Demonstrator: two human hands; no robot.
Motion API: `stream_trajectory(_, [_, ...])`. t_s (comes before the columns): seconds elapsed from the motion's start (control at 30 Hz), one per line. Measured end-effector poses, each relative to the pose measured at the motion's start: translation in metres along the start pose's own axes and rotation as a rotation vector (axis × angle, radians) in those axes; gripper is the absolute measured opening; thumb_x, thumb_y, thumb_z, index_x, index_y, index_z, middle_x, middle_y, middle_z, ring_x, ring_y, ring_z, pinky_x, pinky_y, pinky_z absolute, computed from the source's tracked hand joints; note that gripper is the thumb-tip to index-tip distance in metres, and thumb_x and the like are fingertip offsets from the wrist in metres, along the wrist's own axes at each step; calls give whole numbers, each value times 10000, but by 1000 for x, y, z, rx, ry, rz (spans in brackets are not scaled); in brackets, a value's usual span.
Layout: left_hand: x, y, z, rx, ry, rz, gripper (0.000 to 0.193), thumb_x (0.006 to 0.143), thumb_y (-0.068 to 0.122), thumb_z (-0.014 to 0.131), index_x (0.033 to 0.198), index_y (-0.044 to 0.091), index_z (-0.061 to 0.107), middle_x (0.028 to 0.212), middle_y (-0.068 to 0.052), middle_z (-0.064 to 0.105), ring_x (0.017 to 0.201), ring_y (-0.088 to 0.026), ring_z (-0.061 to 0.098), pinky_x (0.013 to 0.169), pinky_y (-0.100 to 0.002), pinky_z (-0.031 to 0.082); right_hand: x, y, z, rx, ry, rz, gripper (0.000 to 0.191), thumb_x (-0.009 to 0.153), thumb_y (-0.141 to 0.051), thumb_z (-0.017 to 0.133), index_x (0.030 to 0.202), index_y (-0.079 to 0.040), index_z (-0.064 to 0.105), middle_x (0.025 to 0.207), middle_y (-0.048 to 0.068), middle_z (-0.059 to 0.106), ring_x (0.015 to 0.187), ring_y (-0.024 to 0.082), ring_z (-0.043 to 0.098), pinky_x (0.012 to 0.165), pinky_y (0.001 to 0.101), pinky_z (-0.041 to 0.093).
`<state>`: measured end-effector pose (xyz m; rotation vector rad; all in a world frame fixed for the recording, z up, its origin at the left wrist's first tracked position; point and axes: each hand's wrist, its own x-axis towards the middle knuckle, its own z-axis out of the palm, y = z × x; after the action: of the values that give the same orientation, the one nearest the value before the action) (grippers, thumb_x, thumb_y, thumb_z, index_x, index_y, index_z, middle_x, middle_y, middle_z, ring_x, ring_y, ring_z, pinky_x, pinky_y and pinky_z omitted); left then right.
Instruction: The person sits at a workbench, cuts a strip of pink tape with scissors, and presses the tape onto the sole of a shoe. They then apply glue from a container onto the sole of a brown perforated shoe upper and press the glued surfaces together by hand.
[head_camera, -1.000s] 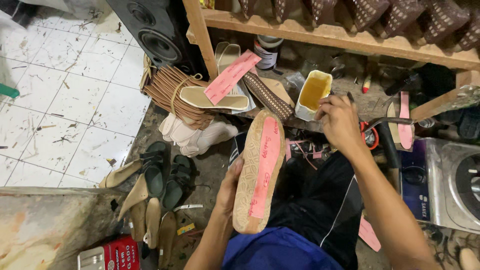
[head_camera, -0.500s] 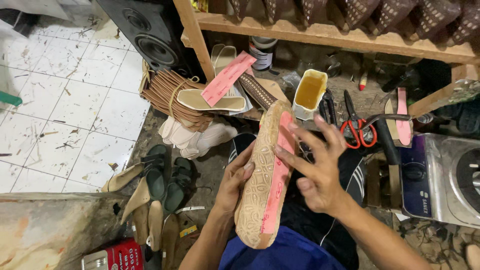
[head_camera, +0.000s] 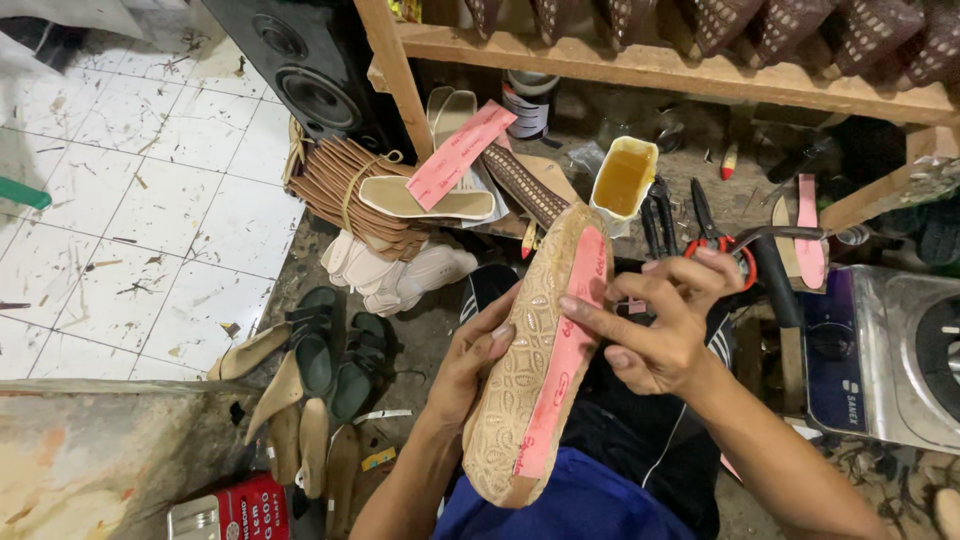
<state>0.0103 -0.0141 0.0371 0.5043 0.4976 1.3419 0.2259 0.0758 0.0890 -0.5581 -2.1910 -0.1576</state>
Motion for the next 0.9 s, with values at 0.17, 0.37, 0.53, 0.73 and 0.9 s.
stream_trajectory(0.17, [1,-1,-3,14,9,-20,805,907,220,687,1580,-64,349,1493,-190,544,1316,-230,583,1123,-355,454,-3,2,2,7,-50,27,494,1020,-474,427,1181,-216,817,1029,29,630,1096,283,432,1063,533,216])
stream_trajectory(0.37, [2,-1,-4,27,0,7,804,926,223,686,1588,-83,349,1499,-199,546,1319,-238,583,1128,-351,456,-7,0,4,9,19,-9,464,1032,-453,432,1170,-238,819,1037,25,633,1077,291,418,1061,523,220])
stream_trajectory(0.53, [1,0,-3,-20,-9,0,810,915,215,693,1589,-68,344,1491,-196,547,1306,-229,591,1117,-349,466,-9,-2,4,8,60,-69,442,1015,-486,461,1132,-274,830,990,-40,637,1058,253,425,1061,513,216])
stream_trajectory(0.73, [1,1,0,17,15,-16,803,911,220,697,1582,-60,357,1485,-182,554,1292,-213,604,1106,-340,474,-11,-1,5,32,50,-51,433,1026,-462,478,1112,-230,833,972,-5,666,1050,270,451,1050,522,212])
stream_trajectory(0.9, [2,0,-1,12,-16,6,812,922,238,707,1588,-68,359,1490,-189,550,1295,-221,596,1113,-348,467,-10,-1,5,48,12,-10,478,1015,-478,448,1147,-217,827,1012,9,655,1067,284,436,1063,513,222])
